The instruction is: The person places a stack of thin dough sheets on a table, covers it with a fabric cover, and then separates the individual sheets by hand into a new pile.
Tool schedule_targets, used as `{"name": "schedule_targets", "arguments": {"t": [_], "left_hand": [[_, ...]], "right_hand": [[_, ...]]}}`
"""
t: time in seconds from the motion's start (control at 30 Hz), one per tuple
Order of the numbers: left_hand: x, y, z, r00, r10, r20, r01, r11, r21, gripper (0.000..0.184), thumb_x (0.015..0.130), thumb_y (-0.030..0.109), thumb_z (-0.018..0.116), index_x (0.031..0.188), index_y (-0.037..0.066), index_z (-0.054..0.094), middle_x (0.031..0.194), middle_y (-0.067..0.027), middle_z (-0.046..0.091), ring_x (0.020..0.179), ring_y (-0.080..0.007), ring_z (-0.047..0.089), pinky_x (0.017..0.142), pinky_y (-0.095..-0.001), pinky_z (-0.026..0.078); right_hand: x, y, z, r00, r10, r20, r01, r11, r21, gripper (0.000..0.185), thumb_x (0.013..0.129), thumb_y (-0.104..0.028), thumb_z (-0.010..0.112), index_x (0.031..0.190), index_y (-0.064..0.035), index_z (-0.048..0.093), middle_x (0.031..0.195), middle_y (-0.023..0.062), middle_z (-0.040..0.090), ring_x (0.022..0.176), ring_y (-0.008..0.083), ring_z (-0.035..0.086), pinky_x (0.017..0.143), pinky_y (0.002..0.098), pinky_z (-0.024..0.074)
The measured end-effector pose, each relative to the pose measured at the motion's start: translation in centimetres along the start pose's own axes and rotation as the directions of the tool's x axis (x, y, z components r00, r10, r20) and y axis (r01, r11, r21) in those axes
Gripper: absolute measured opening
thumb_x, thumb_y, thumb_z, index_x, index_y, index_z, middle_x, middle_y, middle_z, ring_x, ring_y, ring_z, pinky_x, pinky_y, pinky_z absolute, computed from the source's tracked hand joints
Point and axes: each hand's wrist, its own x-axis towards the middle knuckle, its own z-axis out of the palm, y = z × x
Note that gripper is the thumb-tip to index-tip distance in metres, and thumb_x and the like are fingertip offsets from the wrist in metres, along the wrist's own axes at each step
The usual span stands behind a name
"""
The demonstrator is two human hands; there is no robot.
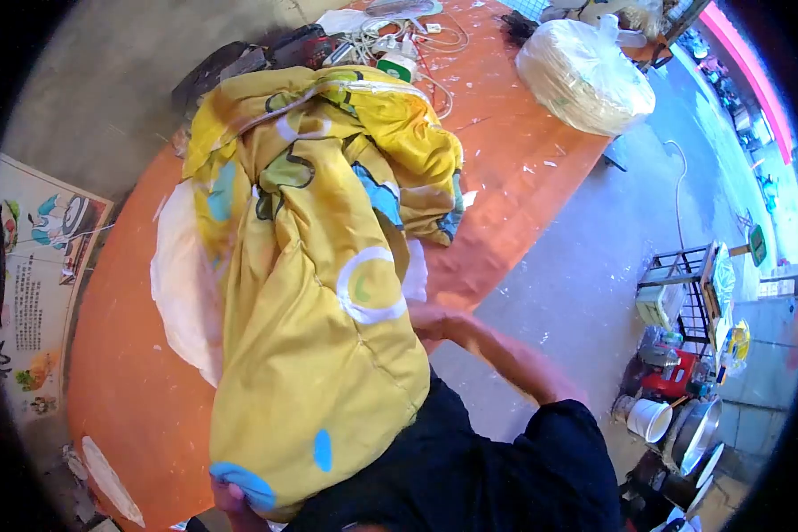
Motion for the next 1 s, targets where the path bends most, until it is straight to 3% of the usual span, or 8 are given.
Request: {"name": "schedule_targets", "arguments": {"t": [0.2, 0.33, 0.37, 0.4, 0.47, 0.73, 0.87, 1.0], "left_hand": [[-2.3, -0.1, -6.5, 0.996, 0.077, 0.036, -0.033, 0.741, -0.67, 0.013, 0.091, 0.009, 0.059, 0.096, 0.017, 0.05, 0.082, 0.0101, 0.044, 0.071, -0.0057, 0.043, 0.064, -0.0236, 0.039], [-1.8, 3.5, -15.6, 0.827, 0.406, -0.388, -0.205, 0.862, 0.464, 0.037, 0.089, 0.018, 0.064, 0.123, 0.005, 0.054, 0.11, -0.0071, 0.059, 0.099, -0.0197, 0.058, 0.086, -0.033, 0.048], [6.0, 7.5, -6.0, 0.441, 0.583, -0.683, -0.172, 0.801, 0.573, 0.053, 0.092, 0.021, 0.061, 0.137, -0.002, 0.045, 0.128, -0.0136, 0.056, 0.12, -0.0268, 0.052, 0.102, -0.0378, 0.042], [8.4, 11.7, -8.0, 0.572, 0.735, -0.364, -0.337, 0.615, 0.713, 0.056, 0.095, 0.024, 0.059, 0.139, -0.006, 0.042, 0.13, -0.0146, 0.055, 0.123, -0.0275, 0.05, 0.105, -0.0398, 0.039], [13.4, 22.8, 1.0, 0.795, 0.588, -0.147, -0.488, 0.766, 0.419, 0.053, 0.096, 0.027, 0.056, 0.137, -0.006, 0.045, 0.13, -0.0146, 0.055, 0.122, -0.0266, 0.05, 0.105, -0.0402, 0.039], [8.8, 34.0, -1.1, 0.5, 0.859, -0.108, -0.555, 0.414, 0.722, 0.052, 0.098, 0.029, 0.053, 0.138, -0.002, 0.044, 0.13, -0.0138, 0.055, 0.119, -0.0265, 0.052, 0.101, -0.04, 0.042], [-0.5, 29.7, -16.2, 0.425, 0.841, -0.335, -0.201, 0.449, 0.871, 0.051, 0.098, 0.03, 0.052, 0.138, -0.001, 0.044, 0.13, -0.0134, 0.054, 0.117, -0.0264, 0.052, 0.099, -0.0399, 0.043], [-8.8, 17.2, -31.0, 0.412, 0.688, -0.597, 0.148, 0.596, 0.789, 0.05, 0.099, 0.031, 0.051, 0.138, 0.001, 0.044, 0.131, -0.013, 0.054, 0.116, -0.0263, 0.053, 0.097, -0.0398, 0.045]], "right_hand": [[1.3, 0.6, -4.6, 0.963, -0.267, -0.045, 0.267, 0.964, -0.001, 0.033, 0.093, -0.017, 0.056, 0.118, 0.004, 0.062, 0.12, 0.0129, 0.064, 0.109, 0.0214, 0.062, 0.102, 0.0367, 0.0446], [-5.8, -10.7, -4.4, 0.625, -0.742, -0.24, 0.709, 0.669, -0.224, 0.024, 0.089, -0.019, 0.06, 0.104, -0.0004, 0.063, 0.101, 0.0072, 0.066, 0.089, 0.0164, 0.063, 0.079, 0.0323, 0.0527], [-8.5, -15.3, -3.0, 0.477, -0.846, -0.239, 0.727, 0.532, -0.434, 0.023, 0.089, -0.018, 0.06, 0.104, -0.0005, 0.063, 0.1, 0.0072, 0.066, 0.088, 0.0167, 0.063, 0.079, 0.0323, 0.0526], [-10.8, -18.9, -1.8, 0.342, -0.918, -0.199, 0.716, 0.392, -0.578, 0.022, 0.089, -0.017, 0.06, 0.104, -0.0006, 0.063, 0.099, 0.0073, 0.066, 0.088, 0.0169, 0.063, 0.079, 0.0324, 0.0526], [-15.1, -25.3, 1.9, 0.11, -0.992, -0.056, 0.62, 0.113, -0.776, 0.021, 0.088, -0.015, 0.06, 0.103, -0.0007, 0.063, 0.098, 0.0073, 0.066, 0.088, 0.0174, 0.063, 0.079, 0.0325, 0.0524], [-23.7, -28.1, 15.5, -0.361, -0.793, 0.492, -0.292, -0.405, -0.867, 0.016, 0.087, -0.007, 0.061, 0.101, -0.0014, 0.063, 0.092, 0.0076, 0.067, 0.085, 0.0193, 0.064, 0.08, 0.033, 0.0518], [-20.6, -17.8, 18.5, -0.102, -0.828, 0.551, -0.422, -0.466, -0.778, 0.015, 0.086, -0.003, 0.062, 0.101, -0.0017, 0.063, 0.089, 0.0077, 0.067, 0.084, 0.0203, 0.064, 0.08, 0.0332, 0.0515], [-10.5, -1.6, 14.0, 0.726, -0.489, 0.484, 0.452, -0.19, -0.871, 0.016, 0.086, -0.018, 0.067, 0.088, -0.0027, 0.064, 0.08, 0.0159, 0.063, 0.078, 0.0324, 0.063, 0.066, 0.0397, 0.0484]]}}
